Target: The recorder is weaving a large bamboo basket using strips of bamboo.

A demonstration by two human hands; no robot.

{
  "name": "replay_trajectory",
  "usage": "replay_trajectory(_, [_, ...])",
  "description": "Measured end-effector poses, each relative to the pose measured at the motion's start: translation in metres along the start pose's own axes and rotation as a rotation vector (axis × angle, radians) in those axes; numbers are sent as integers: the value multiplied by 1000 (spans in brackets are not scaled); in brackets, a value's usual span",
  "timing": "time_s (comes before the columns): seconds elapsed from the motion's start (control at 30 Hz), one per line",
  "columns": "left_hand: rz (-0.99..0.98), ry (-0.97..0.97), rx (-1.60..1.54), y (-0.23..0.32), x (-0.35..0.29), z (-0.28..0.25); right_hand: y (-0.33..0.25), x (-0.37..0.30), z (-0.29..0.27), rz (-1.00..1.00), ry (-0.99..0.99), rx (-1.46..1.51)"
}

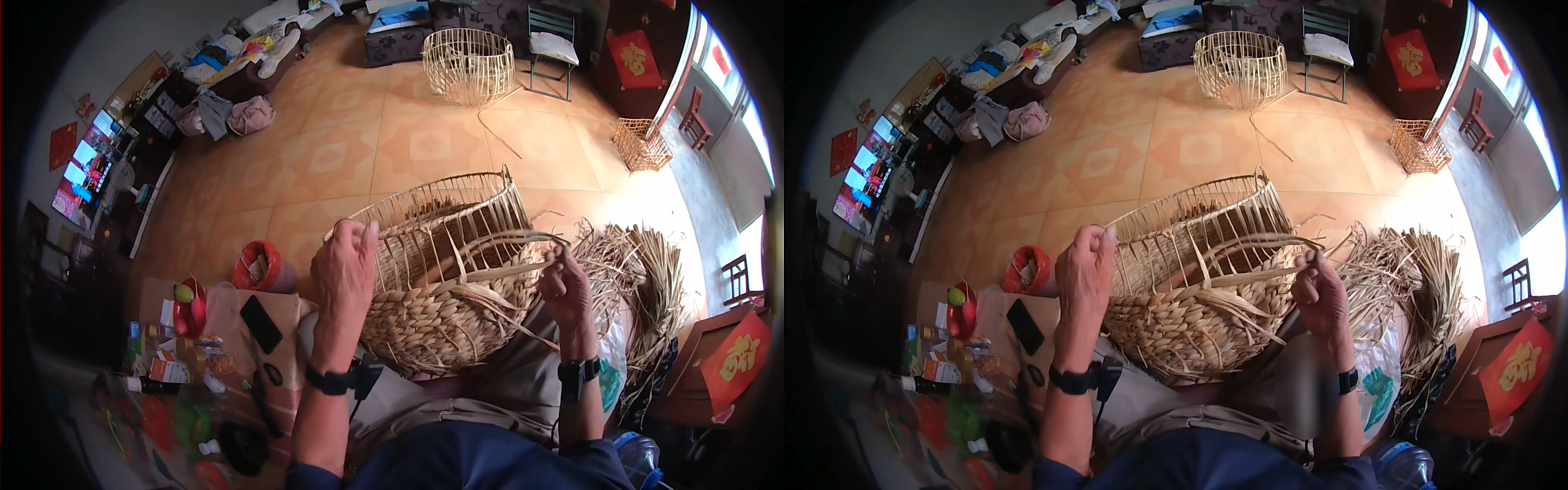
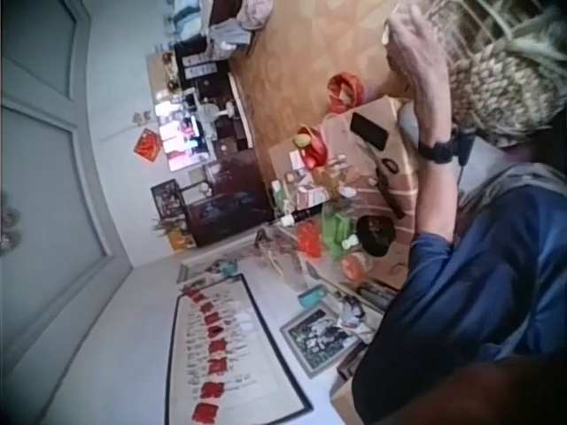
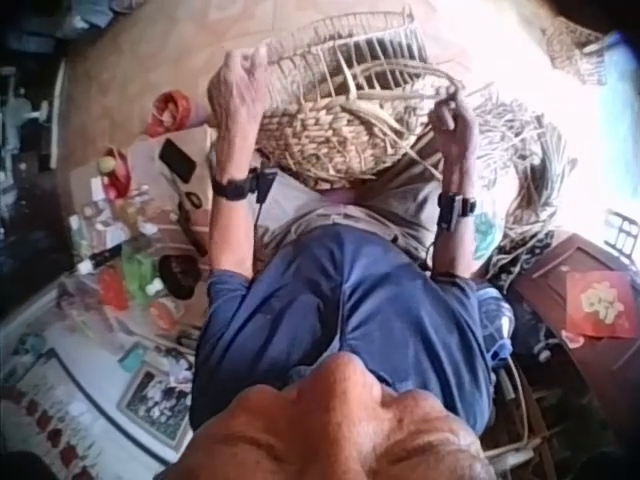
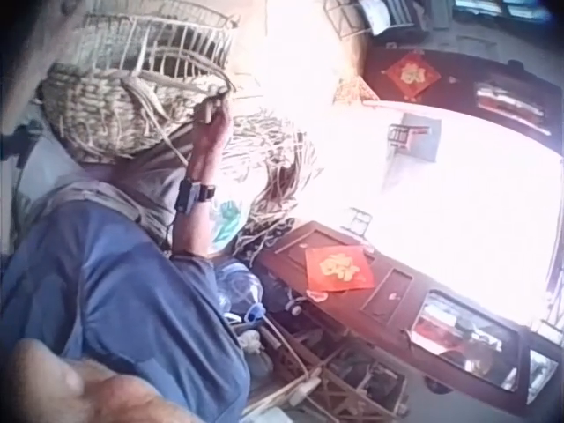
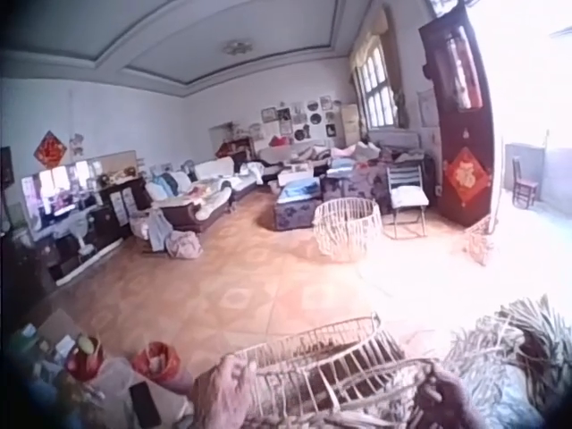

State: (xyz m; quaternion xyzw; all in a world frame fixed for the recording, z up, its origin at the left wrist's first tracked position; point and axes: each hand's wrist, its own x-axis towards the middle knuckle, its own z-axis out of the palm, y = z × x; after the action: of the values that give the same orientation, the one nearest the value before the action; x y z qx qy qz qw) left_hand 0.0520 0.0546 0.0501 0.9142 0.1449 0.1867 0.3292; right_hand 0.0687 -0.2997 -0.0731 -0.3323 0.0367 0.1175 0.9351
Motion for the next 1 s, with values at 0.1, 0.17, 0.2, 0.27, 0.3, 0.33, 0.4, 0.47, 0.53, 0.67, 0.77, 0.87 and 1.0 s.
replay_trajectory(0.1, [429,-173,26,7,-46,-10,-1,5,-9,-110,84,367])
replay_trajectory(0.17, [643,-160,-49,15,-65,7,-24,9,-40,-204,-2,373])
replay_trajectory(0.2, [716,-138,-58,18,-71,15,-36,10,-42,-276,91,363])
replay_trajectory(0.27, [721,-153,-29,14,-71,36,-46,12,-51,-293,144,168])
replay_trajectory(0.3, [739,-165,-9,10,-67,41,-48,8,-59,-281,118,82])
replay_trajectory(0.33, [758,-178,13,8,-64,43,-52,6,-67,-271,111,69])
replay_trajectory(0.4, [740,-194,-1,8,-61,45,-65,1,-89,-323,127,83])
replay_trajectory(0.47, [732,-216,-13,7,-62,45,-79,-6,-120,-348,242,257])
replay_trajectory(0.53, [775,-204,-18,5,-62,44,-76,-17,-132,-308,390,-87])
replay_trajectory(0.67, [753,-218,31,7,-66,45,-62,-54,-7,5,657,-1323])
replay_trajectory(0.77, [770,-222,47,21,-65,44,-50,-67,25,-622,478,-1844])
replay_trajectory(0.87, [672,-286,23,17,-60,48,-4,-52,73,-626,0,-1758])
replay_trajectory(1.0, [643,-294,-34,11,-61,52,26,-39,102,-513,-191,-1854])
